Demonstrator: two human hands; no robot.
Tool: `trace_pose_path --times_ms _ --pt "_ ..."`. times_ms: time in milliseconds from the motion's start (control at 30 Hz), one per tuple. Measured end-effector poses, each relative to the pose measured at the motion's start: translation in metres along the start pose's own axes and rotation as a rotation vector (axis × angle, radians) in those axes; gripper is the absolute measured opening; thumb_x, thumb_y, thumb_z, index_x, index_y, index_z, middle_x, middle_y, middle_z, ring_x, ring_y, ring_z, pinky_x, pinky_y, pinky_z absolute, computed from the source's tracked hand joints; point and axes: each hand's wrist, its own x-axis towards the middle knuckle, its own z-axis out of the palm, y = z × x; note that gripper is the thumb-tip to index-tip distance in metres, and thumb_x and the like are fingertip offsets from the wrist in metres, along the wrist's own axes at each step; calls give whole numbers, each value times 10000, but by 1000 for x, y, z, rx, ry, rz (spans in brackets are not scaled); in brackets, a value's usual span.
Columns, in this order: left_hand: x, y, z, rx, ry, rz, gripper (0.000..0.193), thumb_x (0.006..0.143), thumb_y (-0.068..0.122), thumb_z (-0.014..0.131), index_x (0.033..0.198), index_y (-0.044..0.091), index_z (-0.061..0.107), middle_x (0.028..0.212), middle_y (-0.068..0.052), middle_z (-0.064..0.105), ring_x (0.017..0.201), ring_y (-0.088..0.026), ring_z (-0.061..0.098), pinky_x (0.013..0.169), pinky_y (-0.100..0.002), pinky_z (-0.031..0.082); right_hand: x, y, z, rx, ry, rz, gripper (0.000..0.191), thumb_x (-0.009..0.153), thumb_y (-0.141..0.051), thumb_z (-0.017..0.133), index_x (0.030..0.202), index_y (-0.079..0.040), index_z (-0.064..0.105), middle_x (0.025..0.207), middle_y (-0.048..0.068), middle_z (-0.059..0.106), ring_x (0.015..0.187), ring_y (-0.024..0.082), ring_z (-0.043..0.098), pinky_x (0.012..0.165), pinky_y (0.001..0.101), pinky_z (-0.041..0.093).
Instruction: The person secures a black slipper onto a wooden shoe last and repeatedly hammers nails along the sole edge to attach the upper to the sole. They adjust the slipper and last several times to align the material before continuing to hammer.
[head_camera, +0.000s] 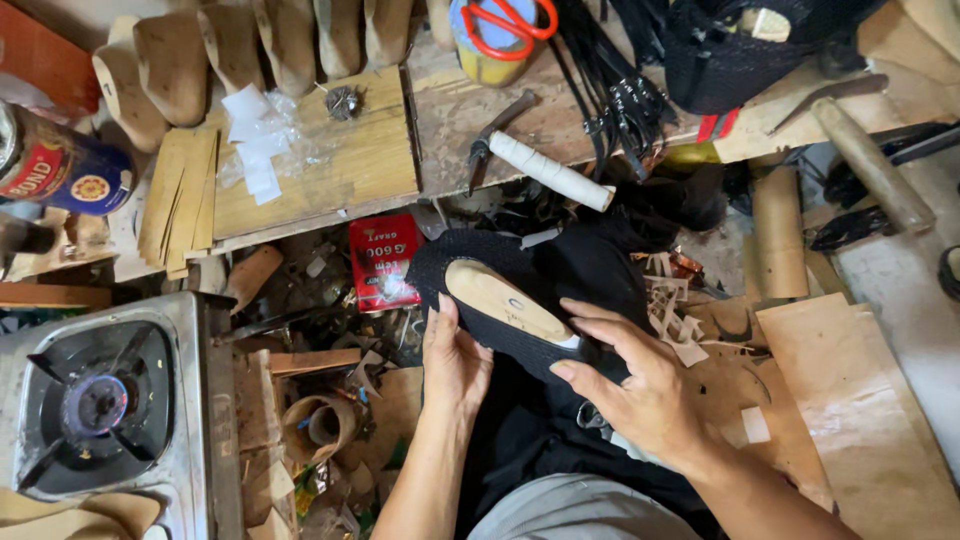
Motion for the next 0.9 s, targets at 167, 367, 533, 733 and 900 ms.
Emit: trace_pose_path --times_ms 167,367,533,733,900 --pt "1 -1 -5 -1 30 -6 355 997 263 628 1322 134 566 1272 -42 685 1138 -210 688 927 -407 595 -7 13 12 -6 165 -71 402 804 -52 836 1153 66 674 1226 188 728 1093 251 744 957 334 588" --pt "1 -4 -19 3 -10 -1 333 1021 224 606 1333 118 553 1256 -52 686 1097 -208 702 878 -378 606 -22 32 18 21 184 -127 438 805 -86 866 1165 34 646 1263 192 711 1147 261 731 970 352 604" --pt "-17 11 -34 87 -198 -76 584 957 279 711 1449 87 462 1282 -112 673 1107 -241 698 905 -389 592 -47 43 -6 317 -128 -114 478 851 -250 797 1233 -7 644 1267 157 693 1228 251 663 1054 377 535" --pt "-54 -3 -41 198 -443 -255 773 931 283 800 1534 7 404 1378 -124 615 1232 -238 634 1050 -392 527 -65 96 7 685 -62 814 384 922 -217 669 1265 -47 677 1077 39 731 957 126 657 842 279 522" --pt "-67 -12 -42 245 -425 -324 719 964 300 750 1521 -23 430 1405 -127 614 1278 -219 607 1096 -374 485 -88 126 18 1000 87 666 135 936 -7 726 1071 -15 715 995 32 712 896 99 640 786 258 514"
